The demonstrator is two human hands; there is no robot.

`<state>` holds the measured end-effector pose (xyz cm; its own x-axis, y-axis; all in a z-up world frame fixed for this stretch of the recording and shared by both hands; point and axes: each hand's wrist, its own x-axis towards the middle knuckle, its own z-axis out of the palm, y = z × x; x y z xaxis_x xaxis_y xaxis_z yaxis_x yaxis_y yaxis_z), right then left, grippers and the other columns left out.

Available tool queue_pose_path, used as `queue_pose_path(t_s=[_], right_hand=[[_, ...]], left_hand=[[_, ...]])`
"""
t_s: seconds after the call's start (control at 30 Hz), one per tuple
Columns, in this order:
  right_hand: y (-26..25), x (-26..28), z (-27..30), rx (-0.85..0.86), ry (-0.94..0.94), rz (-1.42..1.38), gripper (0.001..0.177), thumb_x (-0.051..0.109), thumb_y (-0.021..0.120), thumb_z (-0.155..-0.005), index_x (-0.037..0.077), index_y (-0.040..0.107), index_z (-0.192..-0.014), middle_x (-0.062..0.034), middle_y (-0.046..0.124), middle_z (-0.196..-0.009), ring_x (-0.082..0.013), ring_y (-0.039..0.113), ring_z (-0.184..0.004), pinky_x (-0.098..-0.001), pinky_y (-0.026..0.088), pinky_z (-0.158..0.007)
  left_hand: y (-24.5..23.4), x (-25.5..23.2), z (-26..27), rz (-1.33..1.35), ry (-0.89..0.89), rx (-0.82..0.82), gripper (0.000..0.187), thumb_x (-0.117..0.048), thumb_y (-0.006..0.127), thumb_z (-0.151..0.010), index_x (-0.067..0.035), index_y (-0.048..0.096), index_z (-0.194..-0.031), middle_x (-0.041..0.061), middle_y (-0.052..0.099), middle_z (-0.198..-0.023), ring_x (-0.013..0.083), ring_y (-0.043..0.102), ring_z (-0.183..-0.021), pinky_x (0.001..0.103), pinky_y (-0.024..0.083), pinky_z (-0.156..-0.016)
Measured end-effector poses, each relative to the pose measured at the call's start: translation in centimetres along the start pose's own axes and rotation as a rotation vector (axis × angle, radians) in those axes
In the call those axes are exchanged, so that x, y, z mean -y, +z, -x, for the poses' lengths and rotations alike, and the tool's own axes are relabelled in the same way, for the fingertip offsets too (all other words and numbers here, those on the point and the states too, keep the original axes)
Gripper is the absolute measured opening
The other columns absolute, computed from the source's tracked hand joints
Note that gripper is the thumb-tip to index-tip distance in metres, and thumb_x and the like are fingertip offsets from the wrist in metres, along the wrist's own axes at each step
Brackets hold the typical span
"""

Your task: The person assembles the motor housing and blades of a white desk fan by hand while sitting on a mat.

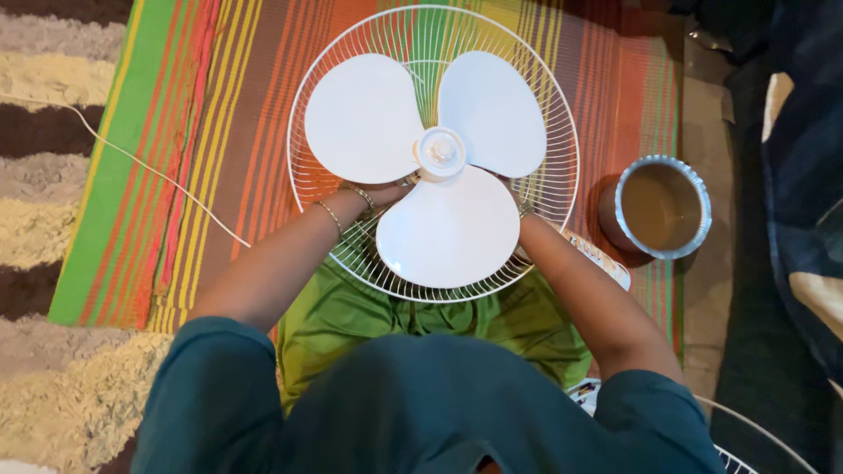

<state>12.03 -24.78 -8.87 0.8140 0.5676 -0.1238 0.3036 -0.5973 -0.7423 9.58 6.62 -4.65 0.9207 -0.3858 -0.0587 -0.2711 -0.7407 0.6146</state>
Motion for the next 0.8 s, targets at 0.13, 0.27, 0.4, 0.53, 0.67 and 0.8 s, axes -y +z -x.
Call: queue_pose_path(t_s=[0.13,0.27,0.4,0.53,0.67,0.8], right_hand=[[0.6,1.4,0.9,-0.046,-0.032,-0.067,0.052,0.02,0.066,-0.094,0.007,0.054,-0.142,-0.0134,0.06,-0.14,-0.0228,0.057,-0.127,-0.0381,0.047,-0.107],[0.7,2.8,1.6,-0.085,-0.058,-0.142,0.05,0.019,0.067,-0.094,0.006,0.055,-0.141,-0.0133,0.061,-0.137,-0.0222,0.059,-0.124,-0.0372,0.049,-0.106],[0.0,4.6,1.9,-0.103,-0.093,-0.213,0.049,0.017,0.067,-0.094,0.004,0.055,-0.14,-0.0132,0.062,-0.135,-0.0217,0.06,-0.121,-0.0363,0.05,-0.104],[-0.6,6.6,2.4,-0.042,0.049,-0.275,0.051,0.016,0.069,-0.092,0.003,0.054,-0.138,-0.0135,0.063,-0.133,-0.0208,0.06,-0.119,-0.0356,0.051,-0.101],[-0.8,7.2,2.8,-0.022,0.095,-0.402,0.047,0.016,0.064,-0.096,0.004,0.054,-0.14,-0.01,0.064,-0.134,-0.0181,0.062,-0.118,-0.0345,0.052,-0.101],[-0.5,7.1,3.5,-0.029,0.066,-0.323,0.048,0.014,0.065,-0.095,0.003,0.055,-0.141,-0.0114,0.065,-0.136,-0.0196,0.062,-0.122,-0.0343,0.05,-0.104]], left_hand=[[0.4,-1.2,0.4,-0.136,-0.01,-0.026,0.044,-0.042,0.049,-0.099,-0.015,0.064,-0.13,0.012,0.064,-0.135,0.0307,0.06,-0.123,0.045,0.045,-0.106],[-0.7,-1.8,1.3,-0.037,-0.028,0.033,0.048,-0.046,0.049,-0.097,-0.014,0.064,-0.129,0.011,0.064,-0.135,0.0314,0.059,-0.121,0.045,0.045,-0.103],[-1.2,-1.4,1.6,-0.041,-0.039,0.046,0.05,-0.05,0.051,-0.095,-0.014,0.064,-0.128,0.011,0.065,-0.132,0.0313,0.06,-0.119,0.044,0.046,-0.102],[-1.5,-1.3,1.4,0.117,0.039,0.107,0.051,-0.049,0.054,-0.093,-0.013,0.065,-0.126,0.012,0.067,-0.129,0.0295,0.063,-0.118,0.041,0.048,-0.103],[-2.5,-3.0,1.4,0.03,-0.027,0.095,0.048,-0.049,0.05,-0.097,-0.014,0.064,-0.128,0.012,0.065,-0.132,0.0309,0.06,-0.12,0.043,0.046,-0.104],[-3.9,-4.2,1.6,0.04,-0.024,0.075,0.048,-0.049,0.052,-0.095,-0.017,0.064,-0.128,0.01,0.064,-0.134,0.0309,0.058,-0.122,0.044,0.044,-0.103]])
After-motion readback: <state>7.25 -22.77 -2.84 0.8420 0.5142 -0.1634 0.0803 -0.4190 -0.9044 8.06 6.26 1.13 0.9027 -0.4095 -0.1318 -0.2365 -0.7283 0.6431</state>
